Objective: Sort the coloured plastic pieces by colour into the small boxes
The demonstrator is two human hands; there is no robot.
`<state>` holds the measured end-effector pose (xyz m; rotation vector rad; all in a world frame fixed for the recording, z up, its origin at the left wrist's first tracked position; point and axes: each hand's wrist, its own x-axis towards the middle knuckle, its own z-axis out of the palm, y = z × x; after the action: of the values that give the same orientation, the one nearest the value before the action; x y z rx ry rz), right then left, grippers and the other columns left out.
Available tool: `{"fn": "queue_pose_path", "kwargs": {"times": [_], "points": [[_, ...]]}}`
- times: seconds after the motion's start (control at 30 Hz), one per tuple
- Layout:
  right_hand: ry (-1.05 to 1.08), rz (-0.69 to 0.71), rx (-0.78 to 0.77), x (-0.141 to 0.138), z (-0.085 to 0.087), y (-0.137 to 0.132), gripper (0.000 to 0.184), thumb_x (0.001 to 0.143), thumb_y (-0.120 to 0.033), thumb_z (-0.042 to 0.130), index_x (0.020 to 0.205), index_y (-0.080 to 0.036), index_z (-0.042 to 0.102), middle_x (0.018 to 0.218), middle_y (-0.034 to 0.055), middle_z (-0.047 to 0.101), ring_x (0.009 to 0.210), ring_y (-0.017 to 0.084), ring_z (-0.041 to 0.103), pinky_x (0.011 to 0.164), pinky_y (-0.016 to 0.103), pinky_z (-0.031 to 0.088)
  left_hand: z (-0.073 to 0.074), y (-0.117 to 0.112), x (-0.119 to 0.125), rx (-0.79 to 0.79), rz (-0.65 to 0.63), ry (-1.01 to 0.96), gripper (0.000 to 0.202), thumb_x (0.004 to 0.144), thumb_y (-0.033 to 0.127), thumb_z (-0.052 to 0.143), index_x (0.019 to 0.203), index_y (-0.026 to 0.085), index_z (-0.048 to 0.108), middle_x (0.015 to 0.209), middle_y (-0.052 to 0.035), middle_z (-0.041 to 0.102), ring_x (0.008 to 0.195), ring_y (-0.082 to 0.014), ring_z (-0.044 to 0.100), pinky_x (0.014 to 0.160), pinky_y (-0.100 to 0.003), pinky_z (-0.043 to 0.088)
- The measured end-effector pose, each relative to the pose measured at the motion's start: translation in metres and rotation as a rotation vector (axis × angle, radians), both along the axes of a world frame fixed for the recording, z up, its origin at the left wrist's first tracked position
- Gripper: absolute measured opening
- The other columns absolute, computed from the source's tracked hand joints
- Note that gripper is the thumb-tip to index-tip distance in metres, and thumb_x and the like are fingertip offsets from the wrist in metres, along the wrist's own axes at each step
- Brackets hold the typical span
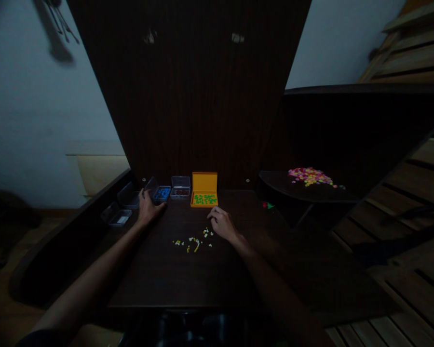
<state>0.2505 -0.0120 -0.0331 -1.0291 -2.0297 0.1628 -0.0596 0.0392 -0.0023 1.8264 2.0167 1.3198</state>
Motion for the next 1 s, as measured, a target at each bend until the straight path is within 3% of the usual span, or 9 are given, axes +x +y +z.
{"fn": "queue_pose_path", "kwargs": {"times": [0.17, 0.33, 0.47, 0.77, 1.0], "points": [[-0.001, 0.014, 0.010, 0.000, -0.001, 0.001, 0.028, 0.077, -0.004, 0.047, 0.078, -0.020, 0.070, 0.084, 0.0047, 0.063, 0.077, 0.017, 0.061, 0.073, 0.029, 0.050, 0.004, -0.021, -0.019, 0.051, 0.032, 0.233, 0.055, 0.072, 0.023, 0.061, 0.123, 0.007, 0.046, 0.124, -0.0226, 0.052, 0.121, -0.0379, 0.049, 0.104, -0.051, 0.040], [-0.012, 0.003, 0.001, 0.000, 0.000, 0.000, 0.029, 0.077, -0.004, 0.047, 0.079, -0.020, 0.070, 0.085, 0.0045, 0.064, 0.078, 0.017, 0.061, 0.074, 0.029, 0.050, 0.014, -0.034, -0.039, -0.062, 0.122, 0.613, 0.040, 0.080, 0.026, 0.050, 0.113, 0.005, 0.058, 0.111, -0.0242, 0.060, 0.110, -0.0403, 0.053, 0.089, -0.050, 0.044], [-0.014, 0.010, -0.001, -0.001, 0.002, -0.001, 0.028, 0.077, -0.004, 0.047, 0.078, -0.020, 0.070, 0.084, 0.0048, 0.063, 0.077, 0.017, 0.061, 0.074, 0.029, 0.050, 0.018, -0.034, -0.046, -0.129, 0.115, 0.787, 0.034, 0.082, 0.022, 0.045, 0.103, 0.006, 0.065, 0.103, -0.0252, 0.064, 0.106, -0.0400, 0.054, 0.083, -0.048, 0.043], [-0.039, 0.008, -0.013, -0.001, 0.002, -0.001, 0.028, 0.077, -0.004, 0.047, 0.079, -0.019, 0.070, 0.086, 0.0053, 0.064, 0.078, 0.017, 0.062, 0.074, 0.030, 0.050, 0.020, -0.018, -0.054, -0.208, 0.066, 0.825, 0.033, 0.079, 0.014, 0.041, 0.091, 0.005, 0.071, 0.095, -0.0274, 0.067, 0.105, -0.0421, 0.055, 0.085, -0.053, 0.039], [-0.027, 0.017, -0.008, -0.001, 0.003, -0.001, 0.028, 0.076, -0.003, 0.048, 0.077, -0.020, 0.070, 0.085, 0.0047, 0.064, 0.079, 0.017, 0.062, 0.074, 0.029, 0.050, 0.036, -0.025, -0.044, -0.184, 0.087, 0.796, 0.034, 0.084, 0.019, 0.038, 0.094, 0.008, 0.069, 0.099, -0.0241, 0.068, 0.105, -0.0393, 0.055, 0.085, -0.049, 0.038]]}}
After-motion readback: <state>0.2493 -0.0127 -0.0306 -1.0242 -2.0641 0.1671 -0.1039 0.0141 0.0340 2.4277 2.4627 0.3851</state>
